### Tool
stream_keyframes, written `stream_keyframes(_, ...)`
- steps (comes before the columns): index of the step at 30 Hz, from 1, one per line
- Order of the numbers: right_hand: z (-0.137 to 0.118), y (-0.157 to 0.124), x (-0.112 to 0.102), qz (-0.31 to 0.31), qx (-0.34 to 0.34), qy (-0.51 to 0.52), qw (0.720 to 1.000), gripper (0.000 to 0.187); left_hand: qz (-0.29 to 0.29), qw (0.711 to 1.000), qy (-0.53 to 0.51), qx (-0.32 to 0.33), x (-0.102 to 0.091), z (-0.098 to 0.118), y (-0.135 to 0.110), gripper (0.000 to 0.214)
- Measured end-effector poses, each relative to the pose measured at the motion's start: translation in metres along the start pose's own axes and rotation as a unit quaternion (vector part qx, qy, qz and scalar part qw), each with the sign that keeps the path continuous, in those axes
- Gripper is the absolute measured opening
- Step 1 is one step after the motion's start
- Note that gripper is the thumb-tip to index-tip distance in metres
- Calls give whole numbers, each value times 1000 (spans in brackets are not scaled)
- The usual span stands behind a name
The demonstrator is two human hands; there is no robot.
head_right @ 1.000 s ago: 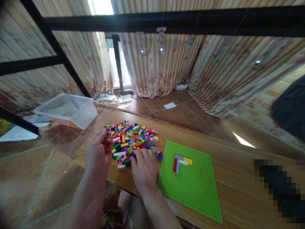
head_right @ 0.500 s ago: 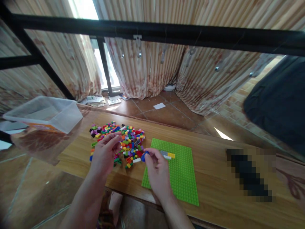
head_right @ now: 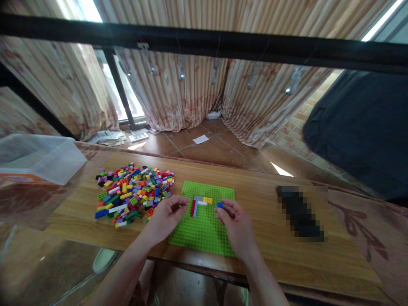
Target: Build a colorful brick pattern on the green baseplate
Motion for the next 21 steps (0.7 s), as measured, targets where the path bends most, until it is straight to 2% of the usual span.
stream_keyframes(5, 0, -9, -6, -72, -13, -82, 994, 29, -19, 999, 46, -13, 2, -1, 3, 20)
stream_keyframes(10, 7, -13, 1, -115, -10, -151, 982, 27, -36, 996, 79, -6, 2, -4, 4, 20)
stream_keyframes(16, 9, -13, 16, -118, -33, -247, 961, 23, -44, 994, 102, -12, 0, -2, 3, 22)
stream_keyframes(21, 4, -11, 17, -90, -26, -246, 965, 22, -54, 992, 110, -13, 0, -2, 2, 24)
Point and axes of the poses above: each hand's wrist, its own y-axis towards the middle knuckle, its own x-axis out of the palm, z = x × y, the point moved 1 cm from there along y, towards the middle knuckle, and after that the axes turned 15 degrees about -z, right-handed, at the moved point
